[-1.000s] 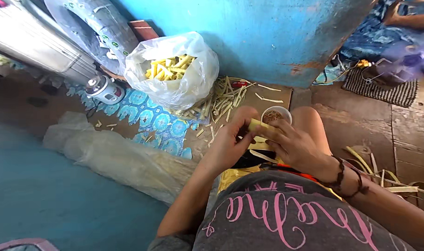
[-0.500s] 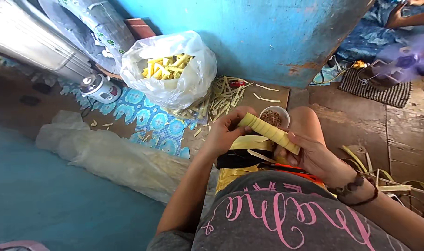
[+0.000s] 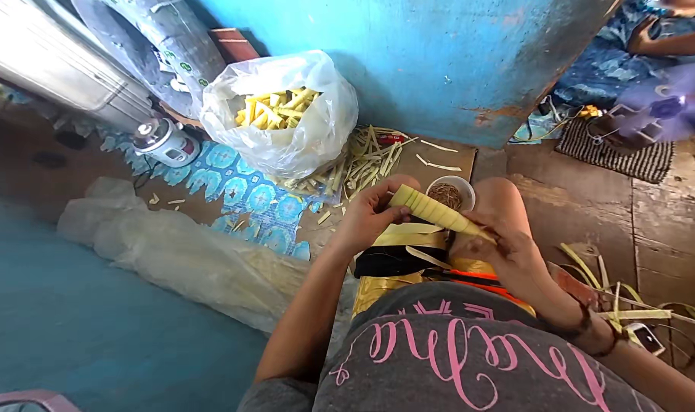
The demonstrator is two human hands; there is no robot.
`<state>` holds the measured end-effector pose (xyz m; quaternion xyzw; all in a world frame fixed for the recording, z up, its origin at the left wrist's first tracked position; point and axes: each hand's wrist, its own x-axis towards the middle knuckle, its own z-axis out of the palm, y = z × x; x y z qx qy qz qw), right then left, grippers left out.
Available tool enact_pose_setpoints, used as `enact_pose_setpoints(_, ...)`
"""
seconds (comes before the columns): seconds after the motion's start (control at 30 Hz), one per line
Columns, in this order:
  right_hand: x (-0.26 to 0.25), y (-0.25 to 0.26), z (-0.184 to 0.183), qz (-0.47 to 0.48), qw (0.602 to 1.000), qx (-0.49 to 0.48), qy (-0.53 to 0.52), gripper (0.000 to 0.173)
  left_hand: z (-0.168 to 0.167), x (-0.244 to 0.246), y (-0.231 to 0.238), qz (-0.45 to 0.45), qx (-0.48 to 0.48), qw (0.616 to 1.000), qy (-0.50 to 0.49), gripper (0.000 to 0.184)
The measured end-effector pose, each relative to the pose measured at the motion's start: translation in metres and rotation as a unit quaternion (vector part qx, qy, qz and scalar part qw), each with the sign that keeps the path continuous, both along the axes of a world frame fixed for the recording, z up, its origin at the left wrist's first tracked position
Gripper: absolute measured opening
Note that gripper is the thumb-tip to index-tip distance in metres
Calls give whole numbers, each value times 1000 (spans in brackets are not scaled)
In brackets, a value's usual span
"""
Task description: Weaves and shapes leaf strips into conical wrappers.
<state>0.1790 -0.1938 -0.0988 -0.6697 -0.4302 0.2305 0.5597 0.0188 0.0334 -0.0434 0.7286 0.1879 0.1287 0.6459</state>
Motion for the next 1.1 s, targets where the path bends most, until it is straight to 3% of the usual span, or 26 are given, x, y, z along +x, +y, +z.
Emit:
enact_pose_setpoints(0.07,0,2,11,-3,959,-51,280,35,-1,-1,1,-24,6,1000,-6,23)
enact_pose_setpoints(0.1,0,1,12,-2,948,-58,314,36,-2,-1,1,-29,9,1000,-7,22)
enact_pose_setpoints(0.17,0,-4,2,1,995,-32,94,35,-2,0,1,-21,8,1000,2,21)
enact_pose_setpoints(0.2,1,-6,-5,-3,999,-7,-36,43,-2,0,1,-15,7,1000,5,22)
enact_pose_setpoints(0.23,1,-7,-9,-9,996,9,-88,45,-2,-1,1,-14,6,1000,5,22)
enact_pose_setpoints(0.27,0,-8,-7,-9,999,2,-39,40,-2,-1,2,-22,7,1000,4,23)
enact_pose_setpoints(0.3,-1,-7,-1,-9,996,-20,87,32,-2,-1,2,-35,10,999,4,24)
enact_pose_setpoints(0.37,0,-6,9,-16,950,-52,307,34,-2,-2,3,-58,13,998,5,24)
enact_pose_setpoints(0.4,0,-8,8,-8,960,-50,276,33,-2,-2,2,-57,11,998,4,23)
enact_pose_setpoints(0.47,-1,-13,-2,0,1000,-15,19,39,-2,-1,2,-43,5,999,2,20)
enact_pose_setpoints(0.5,-1,-14,-6,-5,998,6,-68,44,-2,-2,2,-39,6,999,2,20)
enact_pose_setpoints(0.53,-1,-14,-6,-5,998,9,-56,42,-2,-2,3,-39,5,999,2,20)
enact_pose_setpoints(0.57,-2,-15,0,2,998,-11,54,34,-2,-1,3,-43,5,999,-1,21)
enact_pose_setpoints(0.63,0,-12,12,2,941,-57,334,36,-2,-1,3,-58,3,998,-12,21)
enact_pose_setpoints(0.67,0,-13,13,1,933,-63,356,38,-2,-1,3,-60,1,998,-13,21)
enact_pose_setpoints(0.73,-2,-18,4,7,992,-38,124,34,-2,-1,3,-53,2,999,-7,21)
enact_pose_setpoints(0.77,-1,-19,-4,4,1000,-12,-14,43,-1,-2,3,-49,6,999,-3,20)
enact_pose_setpoints(0.8,0,-19,-8,0,997,9,-71,46,-1,-2,4,-49,7,999,0,21)
enact_pose_setpoints(0.83,0,-20,-6,3,1000,1,-19,41,-1,-1,4,-52,6,999,-1,22)
enact_pose_setpoints(0.87,-1,-20,2,8,992,-27,121,33,-1,-1,4,-56,6,998,-4,24)
enact_pose_setpoints(0.9,-1,-18,10,0,959,-52,278,34,-1,-2,4,-60,8,998,-6,24)
enact_pose_setpoints(0.93,-1,-17,14,-10,932,-67,356,37,-1,-2,4,-63,9,998,-7,24)
enact_pose_setpoints(0.97,-1,-18,13,-7,942,-63,328,37,-1,-2,4,-61,7,998,-7,23)
enact_pose_setpoints(1.03,-2,-24,1,3,999,-23,44,39,-1,-2,5,-55,1,998,-5,24)
enact_pose_setpoints(1.07,-1,-25,-4,0,998,-3,-67,45,-1,-2,6,-52,-2,999,-4,25)
enact_pose_setpoints(1.1,-1,-26,-5,2,998,1,-68,44,-2,-3,6,-54,-2,999,-6,26)
